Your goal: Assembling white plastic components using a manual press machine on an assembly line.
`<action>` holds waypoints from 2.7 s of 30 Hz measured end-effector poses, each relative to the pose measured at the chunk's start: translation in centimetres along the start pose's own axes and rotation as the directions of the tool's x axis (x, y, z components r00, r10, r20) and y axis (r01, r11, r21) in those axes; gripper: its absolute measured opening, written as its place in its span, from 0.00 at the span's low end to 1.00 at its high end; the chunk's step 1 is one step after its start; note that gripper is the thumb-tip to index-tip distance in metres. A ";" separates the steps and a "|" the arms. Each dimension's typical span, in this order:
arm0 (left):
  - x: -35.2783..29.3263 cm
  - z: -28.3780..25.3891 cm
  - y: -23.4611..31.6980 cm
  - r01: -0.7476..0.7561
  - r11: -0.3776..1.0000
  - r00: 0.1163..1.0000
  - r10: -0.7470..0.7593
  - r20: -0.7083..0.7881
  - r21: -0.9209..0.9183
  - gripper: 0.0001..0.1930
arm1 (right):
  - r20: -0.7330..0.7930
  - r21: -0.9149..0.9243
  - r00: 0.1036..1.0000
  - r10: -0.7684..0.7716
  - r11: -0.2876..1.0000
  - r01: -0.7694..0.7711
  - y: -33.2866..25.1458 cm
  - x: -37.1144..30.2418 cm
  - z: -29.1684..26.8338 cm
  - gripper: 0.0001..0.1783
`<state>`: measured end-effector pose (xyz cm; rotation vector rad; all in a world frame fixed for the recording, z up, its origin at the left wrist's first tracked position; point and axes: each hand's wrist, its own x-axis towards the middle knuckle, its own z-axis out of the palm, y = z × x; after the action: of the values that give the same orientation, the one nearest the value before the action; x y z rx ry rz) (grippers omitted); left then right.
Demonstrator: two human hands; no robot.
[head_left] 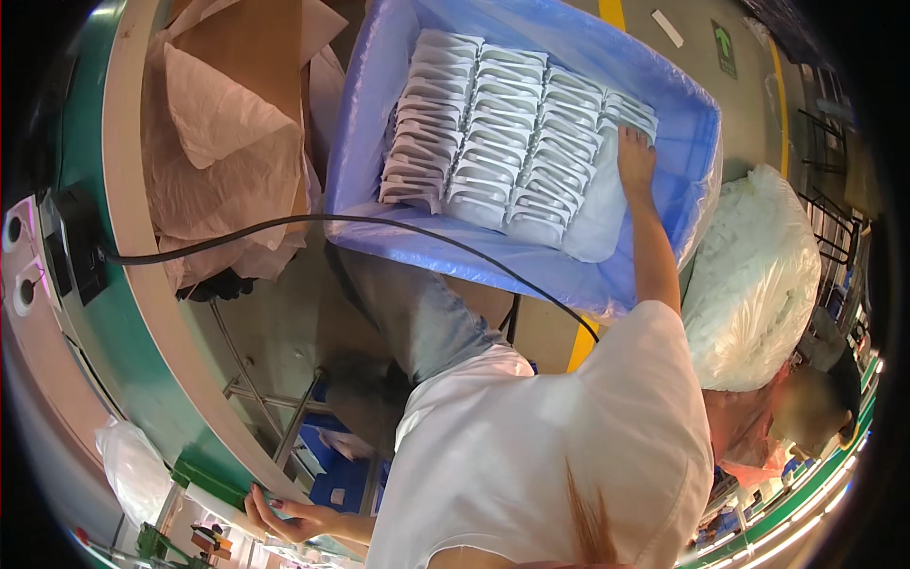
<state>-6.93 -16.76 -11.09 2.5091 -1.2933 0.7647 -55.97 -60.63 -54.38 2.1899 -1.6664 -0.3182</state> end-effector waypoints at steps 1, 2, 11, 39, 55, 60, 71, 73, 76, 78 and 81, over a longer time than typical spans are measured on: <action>0.2 0.0 -0.2 0.000 1.000 1.000 0.000 -0.004 0.003 0.17 | -0.015 -0.063 1.000 -0.016 0.998 0.015 -0.3 -0.1 -0.1 0.09; 0.2 0.1 -0.1 -0.001 1.000 1.000 0.001 -0.005 0.000 0.17 | -0.030 -0.129 0.999 -0.037 0.991 0.032 -0.1 -0.1 -0.2 0.08; 0.4 -0.2 -0.2 -0.012 0.999 1.000 0.011 0.020 0.038 0.17 | -0.078 -0.116 0.995 -0.056 0.992 0.046 0.3 1.4 2.4 0.07; 0.1 -0.3 0.1 0.025 0.999 1.000 -0.026 0.014 0.040 0.17 | 0.124 0.079 0.972 0.201 0.974 -0.212 -0.4 2.8 -3.5 0.13; 0.2 0.0 -0.4 -0.001 0.999 1.000 0.002 -0.028 0.041 0.16 | 0.177 0.394 0.934 0.311 0.847 -0.357 -0.2 2.5 5.3 0.42; 0.5 -0.3 -0.2 -0.041 0.998 0.999 0.043 -0.027 0.057 0.16 | 0.347 0.321 0.913 0.215 0.888 -0.330 0.0 2.9 3.9 0.43; 1.7 -0.5 0.1 0.043 0.999 0.999 -0.043 -0.032 -0.018 0.16 | 0.021 0.563 1.000 0.016 0.826 -0.025 -4.3 1.2 -7.0 0.29; 1.9 -0.8 0.4 0.106 0.992 0.994 -0.108 -0.027 -0.065 0.16 | -0.229 0.747 0.973 -0.019 0.637 0.189 -7.7 0.2 -12.2 0.22; 1.7 -1.1 -1.0 0.089 0.972 0.994 -0.101 -0.043 -0.215 0.16 | -0.402 0.865 0.915 0.038 0.343 0.366 -13.9 0.3 -31.3 0.16; 1.3 -1.9 -1.5 0.053 0.925 0.988 -0.103 -0.115 -0.377 0.15 | -0.795 0.585 0.607 0.021 0.296 0.755 -16.4 1.2 -43.2 0.12; 0.2 -3.6 -3.1 -0.014 0.773 0.986 -0.097 -0.139 -0.635 0.13 | -0.935 0.080 0.096 0.342 -0.060 0.995 -19.6 2.2 -56.8 0.16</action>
<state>-5.57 -13.57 -7.82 1.8761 -1.1776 0.4074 -15.80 -49.44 -11.08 2.4888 0.3117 2.2732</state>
